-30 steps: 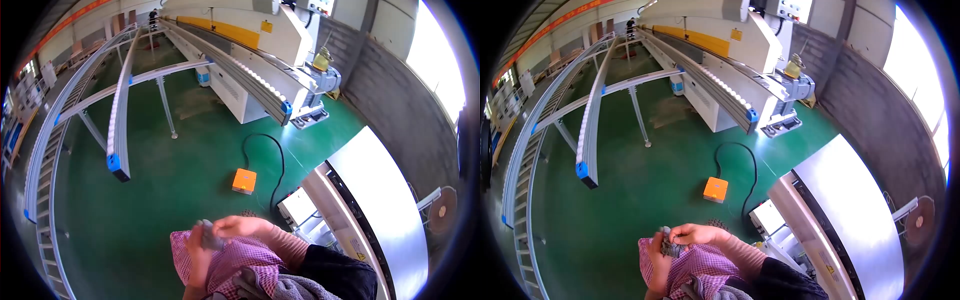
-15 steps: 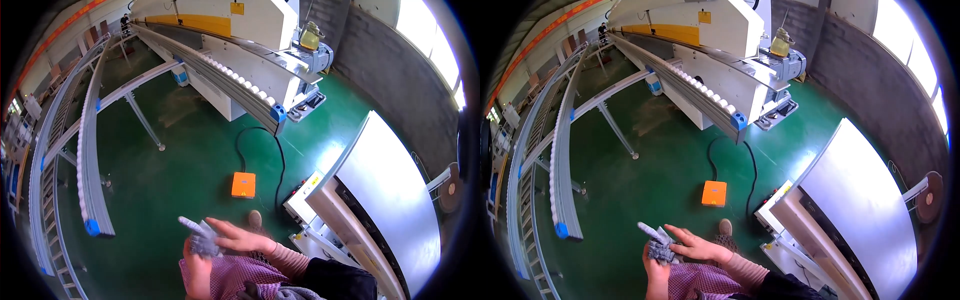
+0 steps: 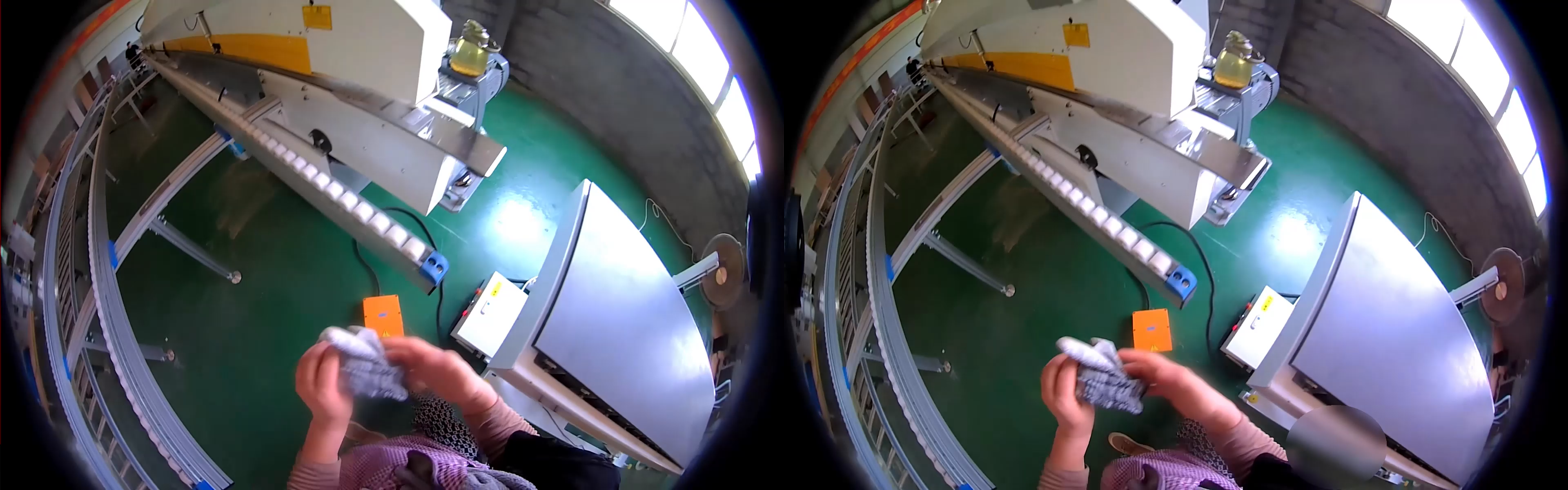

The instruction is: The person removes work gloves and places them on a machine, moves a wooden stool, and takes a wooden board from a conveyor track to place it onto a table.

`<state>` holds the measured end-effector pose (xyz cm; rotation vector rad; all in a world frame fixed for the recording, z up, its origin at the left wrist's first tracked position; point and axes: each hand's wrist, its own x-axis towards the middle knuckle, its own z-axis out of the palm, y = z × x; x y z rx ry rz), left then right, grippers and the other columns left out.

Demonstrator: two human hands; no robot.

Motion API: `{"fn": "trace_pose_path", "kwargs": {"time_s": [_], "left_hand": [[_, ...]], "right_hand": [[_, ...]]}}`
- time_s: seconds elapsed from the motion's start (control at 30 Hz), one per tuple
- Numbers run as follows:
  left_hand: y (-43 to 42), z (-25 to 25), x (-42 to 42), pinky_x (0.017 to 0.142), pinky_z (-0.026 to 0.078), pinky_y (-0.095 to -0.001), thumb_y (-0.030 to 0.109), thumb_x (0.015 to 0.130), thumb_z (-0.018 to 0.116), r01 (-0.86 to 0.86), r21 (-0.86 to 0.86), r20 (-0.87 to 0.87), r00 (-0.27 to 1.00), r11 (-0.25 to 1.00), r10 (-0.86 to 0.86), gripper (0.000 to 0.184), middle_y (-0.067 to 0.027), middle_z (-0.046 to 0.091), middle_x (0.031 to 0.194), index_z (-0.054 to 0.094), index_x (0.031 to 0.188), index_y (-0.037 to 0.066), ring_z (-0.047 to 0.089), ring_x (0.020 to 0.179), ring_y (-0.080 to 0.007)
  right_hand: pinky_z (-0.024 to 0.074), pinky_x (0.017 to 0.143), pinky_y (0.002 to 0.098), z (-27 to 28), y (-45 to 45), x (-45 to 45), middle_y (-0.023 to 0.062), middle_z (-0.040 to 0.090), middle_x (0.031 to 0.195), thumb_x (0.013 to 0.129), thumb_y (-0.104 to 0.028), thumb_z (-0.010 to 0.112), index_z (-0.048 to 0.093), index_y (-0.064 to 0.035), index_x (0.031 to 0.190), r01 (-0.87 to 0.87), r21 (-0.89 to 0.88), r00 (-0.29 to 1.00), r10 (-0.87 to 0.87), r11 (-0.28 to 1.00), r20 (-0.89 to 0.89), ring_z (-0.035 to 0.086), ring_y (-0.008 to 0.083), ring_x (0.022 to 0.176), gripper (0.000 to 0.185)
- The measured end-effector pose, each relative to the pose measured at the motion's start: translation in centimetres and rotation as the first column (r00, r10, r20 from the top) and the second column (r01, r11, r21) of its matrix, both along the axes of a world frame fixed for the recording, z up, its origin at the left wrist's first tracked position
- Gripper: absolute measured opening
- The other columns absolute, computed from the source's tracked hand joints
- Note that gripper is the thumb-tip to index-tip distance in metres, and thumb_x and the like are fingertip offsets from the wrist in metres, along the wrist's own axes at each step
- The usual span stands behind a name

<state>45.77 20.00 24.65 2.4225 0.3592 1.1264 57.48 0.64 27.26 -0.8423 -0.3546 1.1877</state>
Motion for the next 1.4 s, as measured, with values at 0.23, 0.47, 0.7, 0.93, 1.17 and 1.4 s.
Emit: {"fn": "trace_pose_path", "kwargs": {"time_s": [0.23, 0.47, 0.7, 0.93, 1.17, 1.4], "left_hand": [[-3.7, 10.2, 14.7, 0.086, 0.055, -0.0402, 0.011, 0.085, 0.065, 0.352, 0.352, -0.014, 0.928, 0.867, -0.371, 0.030, -0.0078, 0.067, 0.110, 0.072, 0.114, 0.007, 0.068, 0.102, -0.0276], [-0.7, 8.4, 26.5, 0.113, 0.033, -0.0593, 0.035, 0.082, 0.080, 0.569, 0.239, -0.407, 0.794, 0.787, -0.451, 0.079, -0.0135, 0.044, 0.153, 0.047, 0.152, 0.022, 0.041, 0.142, -0.0358], [2.7, 1.7, 29.2, 0.111, 0.034, -0.0492, 0.043, 0.089, 0.069, 0.240, -0.012, -0.463, 0.859, 0.971, -0.218, 0.036, -0.0101, 0.072, 0.115, 0.075, 0.106, 0.012, 0.060, 0.121, -0.0290], [2.3, 3.0, 30.3, 0.095, 0.043, -0.0438, 0.020, 0.084, 0.066, 0.228, 0.034, -0.374, 0.906, 0.973, -0.199, 0.012, -0.0030, 0.072, 0.085, 0.067, 0.076, 0.012, 0.067, 0.088, -0.0258], [2.7, 3.5, 31.1, 0.096, 0.042, -0.0439, 0.020, 0.081, 0.066, 0.256, 0.016, -0.432, 0.873, 0.966, -0.225, 0.010, -0.0046, 0.074, 0.091, 0.071, 0.080, 0.011, 0.067, 0.092, -0.0263], [2.9, 3.2, 31.3, 0.096, 0.041, -0.0421, 0.019, 0.080, 0.065, 0.274, 0.037, -0.426, 0.875, 0.961, -0.233, 0.010, -0.0037, 0.074, 0.090, 0.072, 0.080, 0.012, 0.068, 0.091, -0.0247]], "right_hand": [[0.0456, 0.103, 0.0343, 8.1, -3.1, 6.0, 0.0115, 0.057, 0.127, 0.096, -0.014, 0.071, 0.031, -0.0008, 0.153, 0.483, -0.150, 0.692, -0.270, 0.863, 0.670, 0.055, 0.0166, 0.118, 0.071], [0.0529, 0.086, 0.0265, 10.1, -10.5, 18.9, 0.0066, 0.067, 0.113, 0.096, -0.007, 0.063, 0.056, 0.0022, 0.133, 0.639, -0.140, 0.767, -0.614, 0.756, 0.186, 0.064, 0.0125, 0.098, 0.038], [0.0457, 0.097, 0.0277, 13.3, -5.3, 45.3, 0.0044, 0.063, 0.115, 0.094, -0.003, 0.063, 0.053, -0.0009, 0.137, 0.622, 0.144, 0.329, -0.424, 0.770, 0.844, 0.057, 0.0133, 0.108, 0.044], [0.0528, 0.091, 0.0423, 7.0, 5.9, 68.4, 0.0221, 0.070, 0.110, 0.089, -0.017, 0.070, 0.053, -0.0072, 0.137, 0.711, 0.180, -0.091, -0.166, 0.679, 0.982, 0.068, 0.0353, 0.104, 0.052], [0.0498, 0.096, 0.0464, 2.3, 8.1, 65.8, 0.0133, 0.063, 0.127, 0.082, -0.027, 0.077, 0.055, -0.0182, 0.136, 0.929, 0.114, -0.238, 0.332, 0.352, 0.913, 0.061, 0.0318, 0.120, 0.058], [0.0466, 0.101, 0.0424, -1.0, 8.0, 68.2, 0.0065, 0.064, 0.124, 0.082, -0.014, 0.070, 0.070, -0.0147, 0.106, 0.639, 0.201, -0.531, 0.237, 0.742, 0.814, 0.056, 0.0279, 0.123, 0.024]]}}
